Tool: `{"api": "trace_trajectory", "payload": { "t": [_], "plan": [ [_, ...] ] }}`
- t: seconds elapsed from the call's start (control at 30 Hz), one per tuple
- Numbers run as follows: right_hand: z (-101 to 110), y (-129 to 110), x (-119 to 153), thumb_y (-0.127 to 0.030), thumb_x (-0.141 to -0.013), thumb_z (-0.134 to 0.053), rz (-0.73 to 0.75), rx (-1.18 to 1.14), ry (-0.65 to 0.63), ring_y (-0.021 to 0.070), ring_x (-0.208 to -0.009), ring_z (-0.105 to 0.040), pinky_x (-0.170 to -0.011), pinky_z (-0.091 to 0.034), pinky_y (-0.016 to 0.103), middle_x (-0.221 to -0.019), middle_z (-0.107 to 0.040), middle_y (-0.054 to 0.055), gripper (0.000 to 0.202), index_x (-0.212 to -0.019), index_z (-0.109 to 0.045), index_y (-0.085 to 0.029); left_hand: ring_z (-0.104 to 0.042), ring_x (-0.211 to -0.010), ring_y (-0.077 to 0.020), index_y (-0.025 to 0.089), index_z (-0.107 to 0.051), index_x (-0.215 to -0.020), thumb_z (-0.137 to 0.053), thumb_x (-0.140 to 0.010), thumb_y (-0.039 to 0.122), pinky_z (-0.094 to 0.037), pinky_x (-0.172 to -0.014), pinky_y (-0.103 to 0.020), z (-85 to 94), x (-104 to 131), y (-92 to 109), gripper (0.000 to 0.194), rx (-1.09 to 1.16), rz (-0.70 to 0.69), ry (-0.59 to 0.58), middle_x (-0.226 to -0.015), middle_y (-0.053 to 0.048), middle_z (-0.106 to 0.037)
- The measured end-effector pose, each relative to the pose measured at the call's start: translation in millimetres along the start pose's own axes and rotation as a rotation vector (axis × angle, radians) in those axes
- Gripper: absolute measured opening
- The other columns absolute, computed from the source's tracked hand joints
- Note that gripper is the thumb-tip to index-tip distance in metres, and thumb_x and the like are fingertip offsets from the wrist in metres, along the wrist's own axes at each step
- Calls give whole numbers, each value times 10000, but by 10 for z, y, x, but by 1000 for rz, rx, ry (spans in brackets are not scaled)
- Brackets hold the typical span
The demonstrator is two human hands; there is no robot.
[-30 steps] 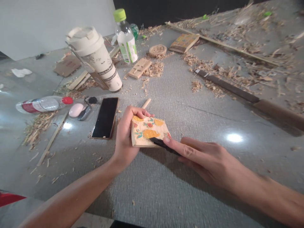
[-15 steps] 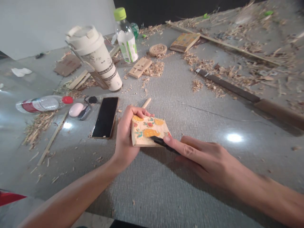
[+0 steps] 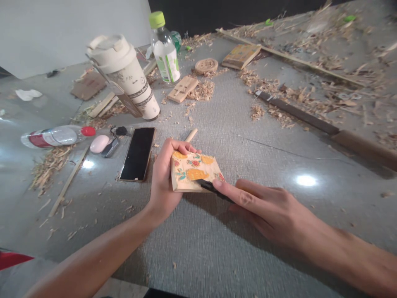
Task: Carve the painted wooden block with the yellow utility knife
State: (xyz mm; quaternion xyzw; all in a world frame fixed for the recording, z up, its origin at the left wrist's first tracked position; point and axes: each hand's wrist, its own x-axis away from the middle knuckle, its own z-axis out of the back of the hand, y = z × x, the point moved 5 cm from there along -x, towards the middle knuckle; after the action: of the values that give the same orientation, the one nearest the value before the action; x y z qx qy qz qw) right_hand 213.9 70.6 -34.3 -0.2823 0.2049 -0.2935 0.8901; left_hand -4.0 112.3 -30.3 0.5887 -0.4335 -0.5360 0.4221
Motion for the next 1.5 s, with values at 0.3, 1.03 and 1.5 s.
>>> {"api": "trace_trajectory", "payload": {
  "t": [0.3,1.03,1.5],
  "plan": [
    [-31,-1,14,-90,-1059,-372,19,72,9,79,-600,-472,-583,-442,176,-970,-557,5,721,-1718,-227,-342,-730,-969,-192,220,-585,-888,-592,-938,119,-616,-858,-328,-22,8,20,113,-27,26,37,-983,-22,-666],
    [94,-47,-124,-262,-1047,-596,-213,-400,-45,203,-1099,-767,-838,-649,291,-1411,-727,39,621,-1631,-440,-407,-718,-1027,-190,238,-559,-958,-719,-914,152,-613,-873,-315,13,-5,29,187,-183,-12,-31,-1051,-17,-676],
    [141,-31,-37,-113,-1050,-453,3,-60,45,95,-637,-566,-560,-478,176,-928,-659,10,693,-1690,-326,-344,-756,-973,-209,227,-588,-908,-773,-912,248,-636,-847,-334,57,-31,38,186,-153,-37,8,-989,-8,-676]
  ]
}}
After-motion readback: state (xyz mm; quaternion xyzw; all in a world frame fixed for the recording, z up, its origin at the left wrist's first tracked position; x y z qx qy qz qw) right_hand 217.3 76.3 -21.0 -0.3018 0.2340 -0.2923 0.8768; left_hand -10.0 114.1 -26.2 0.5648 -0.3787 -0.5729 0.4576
